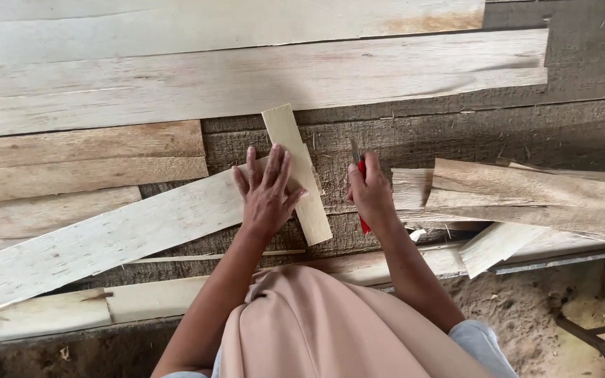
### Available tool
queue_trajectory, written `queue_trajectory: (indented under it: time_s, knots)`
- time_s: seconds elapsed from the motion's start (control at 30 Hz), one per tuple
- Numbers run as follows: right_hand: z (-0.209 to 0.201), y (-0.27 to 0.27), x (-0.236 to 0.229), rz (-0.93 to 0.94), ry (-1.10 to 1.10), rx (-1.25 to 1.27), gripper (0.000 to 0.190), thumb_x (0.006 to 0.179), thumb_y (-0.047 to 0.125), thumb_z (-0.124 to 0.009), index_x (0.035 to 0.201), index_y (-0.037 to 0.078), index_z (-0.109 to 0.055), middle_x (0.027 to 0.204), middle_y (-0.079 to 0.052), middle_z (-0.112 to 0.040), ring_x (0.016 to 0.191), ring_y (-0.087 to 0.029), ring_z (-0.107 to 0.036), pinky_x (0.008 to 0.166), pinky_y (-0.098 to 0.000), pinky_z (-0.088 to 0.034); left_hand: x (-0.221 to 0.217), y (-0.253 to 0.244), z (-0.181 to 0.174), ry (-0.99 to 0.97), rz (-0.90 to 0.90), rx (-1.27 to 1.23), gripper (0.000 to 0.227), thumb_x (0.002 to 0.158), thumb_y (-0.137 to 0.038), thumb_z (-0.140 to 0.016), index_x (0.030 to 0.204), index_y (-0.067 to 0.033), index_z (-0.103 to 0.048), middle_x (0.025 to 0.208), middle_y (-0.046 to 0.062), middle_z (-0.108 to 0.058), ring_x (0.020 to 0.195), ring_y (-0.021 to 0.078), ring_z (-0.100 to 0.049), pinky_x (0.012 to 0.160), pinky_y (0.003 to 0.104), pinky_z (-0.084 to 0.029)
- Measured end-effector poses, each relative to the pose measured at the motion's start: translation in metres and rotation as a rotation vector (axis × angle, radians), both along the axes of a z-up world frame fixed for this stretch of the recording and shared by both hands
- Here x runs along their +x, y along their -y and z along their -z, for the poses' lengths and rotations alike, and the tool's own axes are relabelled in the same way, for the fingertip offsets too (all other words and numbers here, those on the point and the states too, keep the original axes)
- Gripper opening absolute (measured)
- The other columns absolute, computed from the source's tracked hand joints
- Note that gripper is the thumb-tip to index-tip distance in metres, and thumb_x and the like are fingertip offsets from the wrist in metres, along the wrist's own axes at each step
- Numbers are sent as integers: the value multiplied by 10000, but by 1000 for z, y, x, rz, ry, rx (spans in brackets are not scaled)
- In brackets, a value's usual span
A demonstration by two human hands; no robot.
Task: Trimming the edges of thin wood planks with a utility knife and arranging them to fit together on a surface.
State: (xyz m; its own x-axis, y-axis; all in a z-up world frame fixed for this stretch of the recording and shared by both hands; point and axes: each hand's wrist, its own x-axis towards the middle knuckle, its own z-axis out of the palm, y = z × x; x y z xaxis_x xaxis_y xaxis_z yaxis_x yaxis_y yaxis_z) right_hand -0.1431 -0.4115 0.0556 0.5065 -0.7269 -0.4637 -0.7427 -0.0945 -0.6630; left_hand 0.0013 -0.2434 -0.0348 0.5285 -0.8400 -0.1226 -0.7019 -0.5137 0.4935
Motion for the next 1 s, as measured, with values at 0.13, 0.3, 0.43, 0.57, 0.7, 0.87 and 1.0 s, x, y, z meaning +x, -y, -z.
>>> queue_trajectory:
  time_s: [0.13, 0.3, 0.43, 0.57, 0.7, 0.87, 1.0]
  knots:
    - [-8, -1, 19, 3, 5, -11, 251, 1051, 353, -449, 1165, 140, -519, 627, -84, -680, 628, -265, -731, 645, -411, -599, 1, -1, 5, -9, 7, -12, 854, 929, -669, -533, 1626, -286, -223, 1720, -31, -38, 1516, 437, 138, 1121, 681, 166]
    - [4, -5, 32, -191, -101, -120, 266, 1095, 304, -372, 1200, 80, -469, 791, -198, -690, 704, -347, -750, 689, -522, -601, 1, -2, 13, 69, 8, -85, 901, 896, -656, -617, 1625, -266, -259, 1724, -5, -55, 1523, 456, 114, 1112, 678, 166]
    - [15, -23, 43, -307, -229, -245, 281, 1099, 320, -396, 1248, 104, -497, 813, -164, -699, 664, -284, -727, 665, -430, -601, -1, -3, 20, 94, -2, -97, 892, 896, -661, -609, 1622, -264, -276, 1724, 3, -71, 1524, 459, 107, 1109, 681, 169]
    - [34, -27, 52, -468, -466, -296, 298, 1059, 423, -293, 1202, 176, -378, 783, -177, -700, 797, -408, -752, 762, -542, -553, 0, -1, 11, 116, 3, -101, 910, 871, -658, -645, 1609, -236, -319, 1722, -7, -101, 1527, 463, 86, 1108, 683, 183]
    - [34, -27, 59, -493, -489, -299, 248, 1057, 373, -292, 1169, 172, -384, 790, -209, -711, 804, -439, -749, 775, -533, -557, 2, 0, -4, 13, 39, -7, 950, 866, -595, -673, 1630, -235, -236, 1721, -15, -60, 1505, 503, 123, 1079, 755, 151]
    - [34, -25, 68, -535, -525, -290, 249, 1040, 373, -292, 1173, 174, -364, 807, -216, -715, 835, -448, -748, 789, -548, -556, 2, 6, -23, 6, 63, 102, 957, 830, -553, -717, 1617, -328, -219, 1716, 20, -16, 1474, 544, 127, 1045, 821, 89]
    - [20, -25, 76, -591, -571, -269, 250, 1032, 360, -268, 1181, 173, -343, 833, -203, -723, 862, -434, -750, 807, -548, -558, -4, 12, -29, 20, 74, 188, 992, 823, -526, -736, 1626, -302, -197, 1709, 87, 37, 1455, 569, 149, 1021, 849, 29]
